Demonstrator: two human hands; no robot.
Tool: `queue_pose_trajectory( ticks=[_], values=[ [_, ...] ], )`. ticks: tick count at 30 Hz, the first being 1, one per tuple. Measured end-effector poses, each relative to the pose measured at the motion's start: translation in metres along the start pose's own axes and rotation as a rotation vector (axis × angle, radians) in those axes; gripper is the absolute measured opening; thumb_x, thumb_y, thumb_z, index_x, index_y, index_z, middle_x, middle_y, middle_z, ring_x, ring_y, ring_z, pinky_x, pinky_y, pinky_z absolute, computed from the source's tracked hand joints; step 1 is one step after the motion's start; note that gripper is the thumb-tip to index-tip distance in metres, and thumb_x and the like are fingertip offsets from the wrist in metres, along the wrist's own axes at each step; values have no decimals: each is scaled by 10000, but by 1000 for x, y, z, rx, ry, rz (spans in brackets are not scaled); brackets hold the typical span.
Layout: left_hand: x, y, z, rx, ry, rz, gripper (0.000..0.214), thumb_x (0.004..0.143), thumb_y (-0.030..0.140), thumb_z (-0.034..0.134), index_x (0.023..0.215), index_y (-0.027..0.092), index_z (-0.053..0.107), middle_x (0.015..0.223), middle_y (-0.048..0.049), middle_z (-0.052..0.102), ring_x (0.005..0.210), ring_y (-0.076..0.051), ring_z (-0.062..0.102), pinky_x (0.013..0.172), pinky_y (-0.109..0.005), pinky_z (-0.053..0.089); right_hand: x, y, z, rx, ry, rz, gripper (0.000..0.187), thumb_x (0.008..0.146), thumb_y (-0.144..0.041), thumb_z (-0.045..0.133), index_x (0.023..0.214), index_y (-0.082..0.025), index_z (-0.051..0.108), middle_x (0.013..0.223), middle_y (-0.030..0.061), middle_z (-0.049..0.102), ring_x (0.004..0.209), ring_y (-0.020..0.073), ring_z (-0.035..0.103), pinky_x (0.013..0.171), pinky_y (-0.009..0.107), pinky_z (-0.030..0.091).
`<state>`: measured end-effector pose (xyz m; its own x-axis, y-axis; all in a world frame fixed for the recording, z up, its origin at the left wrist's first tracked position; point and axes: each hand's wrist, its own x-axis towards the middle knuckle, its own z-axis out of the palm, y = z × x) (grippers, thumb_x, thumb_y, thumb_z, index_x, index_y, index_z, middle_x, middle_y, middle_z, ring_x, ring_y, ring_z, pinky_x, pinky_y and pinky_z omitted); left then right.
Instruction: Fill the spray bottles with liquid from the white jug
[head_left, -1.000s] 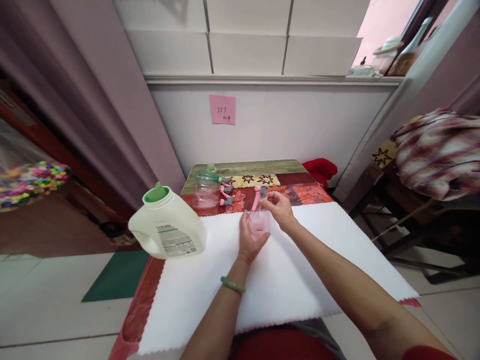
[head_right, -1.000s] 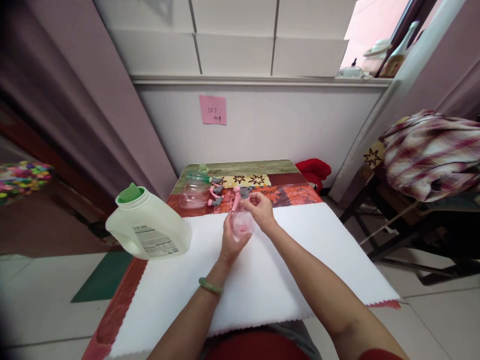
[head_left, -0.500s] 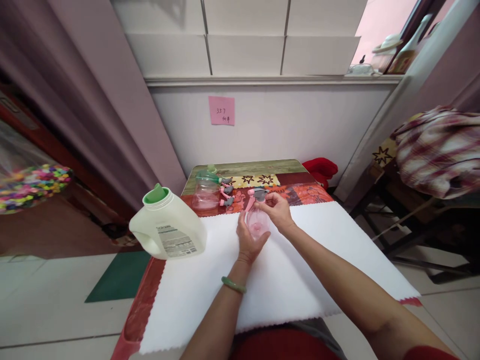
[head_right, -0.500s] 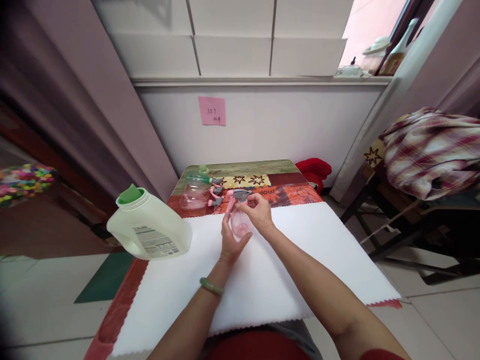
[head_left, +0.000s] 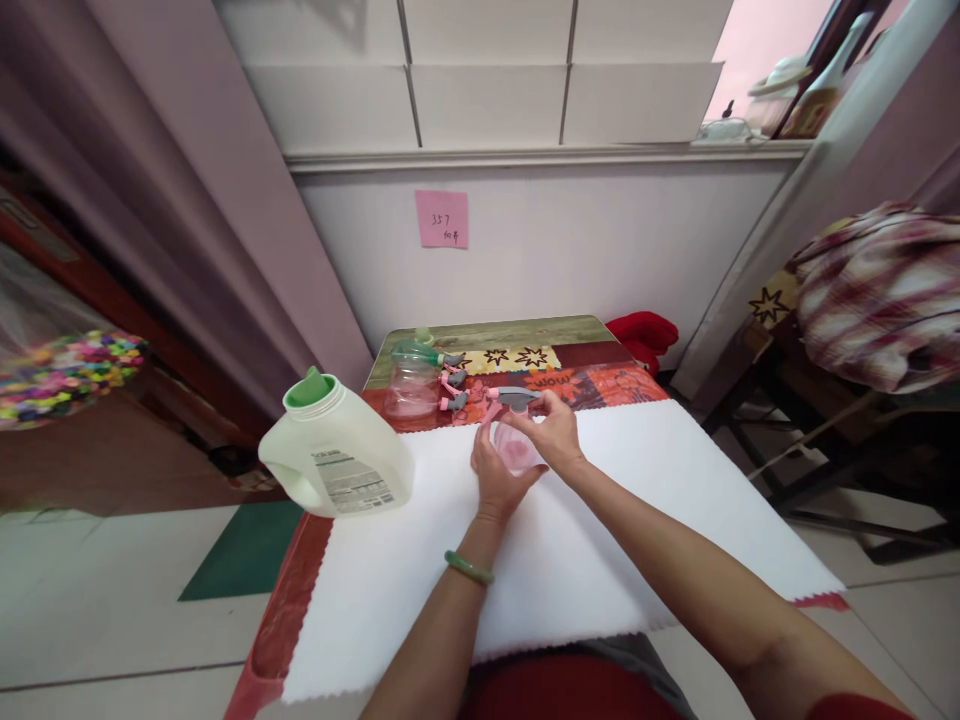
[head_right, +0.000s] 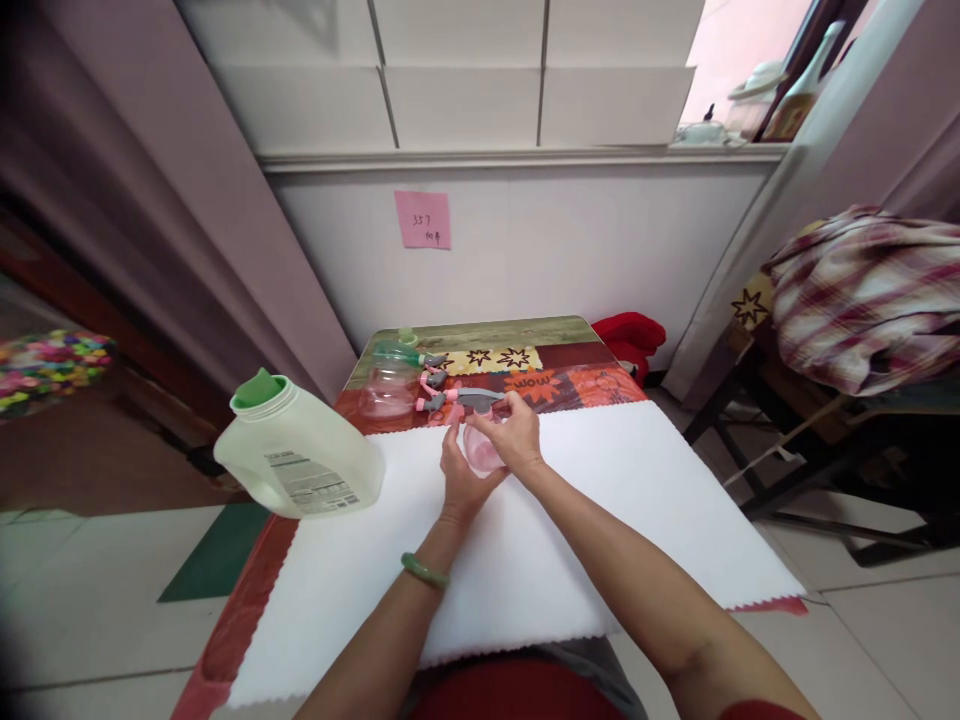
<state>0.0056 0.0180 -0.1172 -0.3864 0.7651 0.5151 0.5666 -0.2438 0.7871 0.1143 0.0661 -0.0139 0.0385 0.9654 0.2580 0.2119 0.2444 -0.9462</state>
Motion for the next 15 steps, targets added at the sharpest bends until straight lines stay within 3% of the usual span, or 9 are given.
queue_pose_trajectory(
  ticks=[2,5,8,15],
  values=[
    [0,0,3,23,30,-41,1155,488,428,924,1460,203,341,1372,-205,546,1288,-431,552,1094,-641,385,-5,2,2,-43,9,-7,454,596,-589,843,723,-251,567,764,10,691,760,233,643,742,359,495],
    [-1,-2,7,23,29,-64,1046,573,395,878,1450,217,336,1297,-174,585,1151,-368,629,1034,-588,457,-9,4,4,-81,6,-16,442,605,-588,828,715,-256,558,774,9,697,761,236,646,742,361,497],
    [-1,-2,6,-1,-9,-50,972,613,313,829,1448,230,338,1349,-173,572,1197,-360,619,1050,-558,463,-7,6,2,-75,-8,-29,425,616,-577,826,730,-250,581,780,12,698,777,238,654,774,375,513],
    [1,0,-1,-65,-96,-42,809,649,240,775,1389,269,449,1334,-142,613,1219,-363,632,1044,-533,481,6,10,-11,70,-251,-180,280,792,-476,716,897,-217,734,906,50,773,872,239,705,883,394,553]
  ],
)
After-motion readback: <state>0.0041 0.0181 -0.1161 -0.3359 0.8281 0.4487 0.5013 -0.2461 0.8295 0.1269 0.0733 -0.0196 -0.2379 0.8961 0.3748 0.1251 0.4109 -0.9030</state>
